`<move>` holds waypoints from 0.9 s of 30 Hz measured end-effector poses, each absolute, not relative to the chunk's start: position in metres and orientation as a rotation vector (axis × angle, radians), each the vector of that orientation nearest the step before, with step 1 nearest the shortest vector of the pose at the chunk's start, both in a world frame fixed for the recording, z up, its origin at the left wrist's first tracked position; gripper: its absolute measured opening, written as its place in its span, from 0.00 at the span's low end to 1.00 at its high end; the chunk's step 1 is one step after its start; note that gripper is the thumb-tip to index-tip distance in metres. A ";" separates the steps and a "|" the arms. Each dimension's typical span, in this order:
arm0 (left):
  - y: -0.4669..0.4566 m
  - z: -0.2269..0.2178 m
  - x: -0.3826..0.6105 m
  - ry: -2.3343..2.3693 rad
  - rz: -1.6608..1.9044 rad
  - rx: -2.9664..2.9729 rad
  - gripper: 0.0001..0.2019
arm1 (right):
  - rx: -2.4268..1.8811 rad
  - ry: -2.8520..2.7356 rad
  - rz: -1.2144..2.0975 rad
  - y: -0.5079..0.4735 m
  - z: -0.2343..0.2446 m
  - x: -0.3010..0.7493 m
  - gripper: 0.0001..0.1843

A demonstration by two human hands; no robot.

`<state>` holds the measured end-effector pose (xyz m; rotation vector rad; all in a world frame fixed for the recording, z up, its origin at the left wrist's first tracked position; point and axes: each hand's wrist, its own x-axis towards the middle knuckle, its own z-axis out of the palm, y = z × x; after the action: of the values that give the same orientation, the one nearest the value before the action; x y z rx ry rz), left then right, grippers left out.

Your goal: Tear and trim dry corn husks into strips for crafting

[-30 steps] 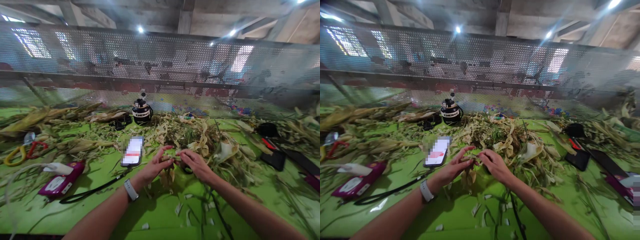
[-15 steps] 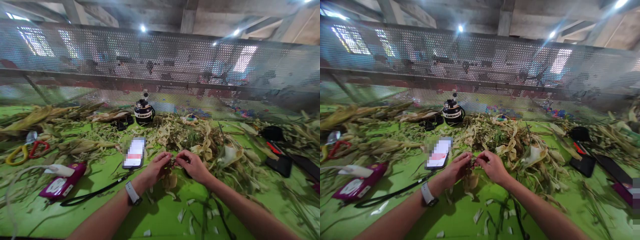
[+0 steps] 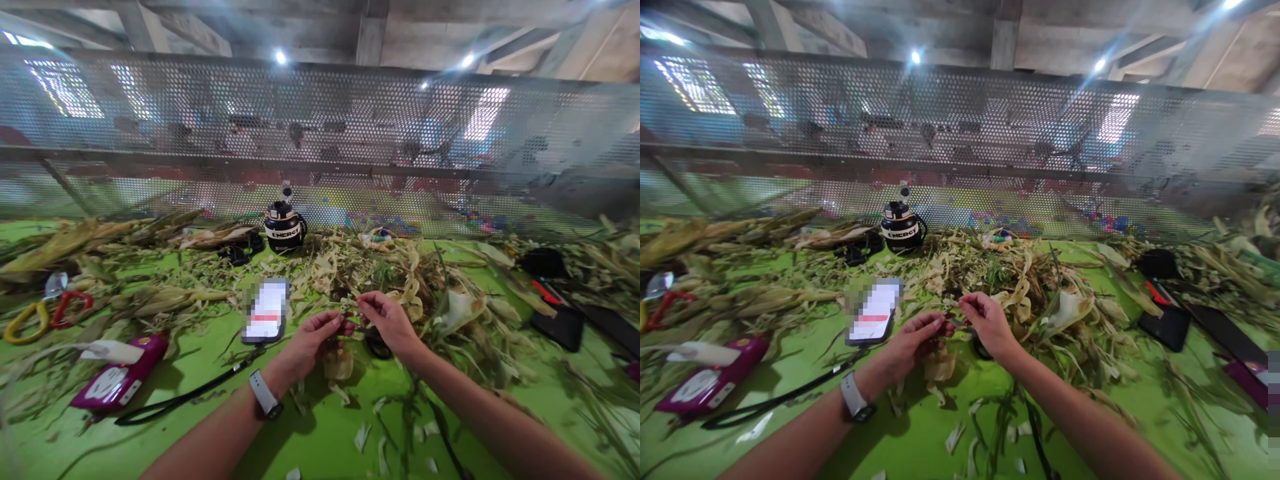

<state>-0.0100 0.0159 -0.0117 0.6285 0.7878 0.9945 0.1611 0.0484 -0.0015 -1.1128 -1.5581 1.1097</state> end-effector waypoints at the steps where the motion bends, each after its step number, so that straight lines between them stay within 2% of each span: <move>1: 0.016 -0.012 -0.010 0.793 1.006 0.625 0.14 | -1.115 -1.543 1.147 0.049 -0.001 0.162 0.18; 5: 0.016 -0.015 -0.008 0.779 0.985 0.645 0.13 | -1.083 -1.681 1.167 0.050 -0.004 0.162 0.18; 15: 0.011 -0.013 -0.001 0.928 1.052 0.696 0.17 | -1.026 -1.898 0.642 0.032 -0.007 0.148 0.13; 19: 0.008 -0.007 0.001 0.885 1.085 0.725 0.16 | -1.121 -1.662 0.792 0.041 -0.004 0.149 0.14; 27: 0.010 -0.012 -0.002 0.875 1.020 0.812 0.16 | -1.081 -1.340 1.402 0.042 0.007 0.144 0.21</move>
<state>-0.0020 0.0096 -0.0117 0.8122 0.8749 1.0197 0.1442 0.0419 0.0074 -1.0810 -1.3404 1.4020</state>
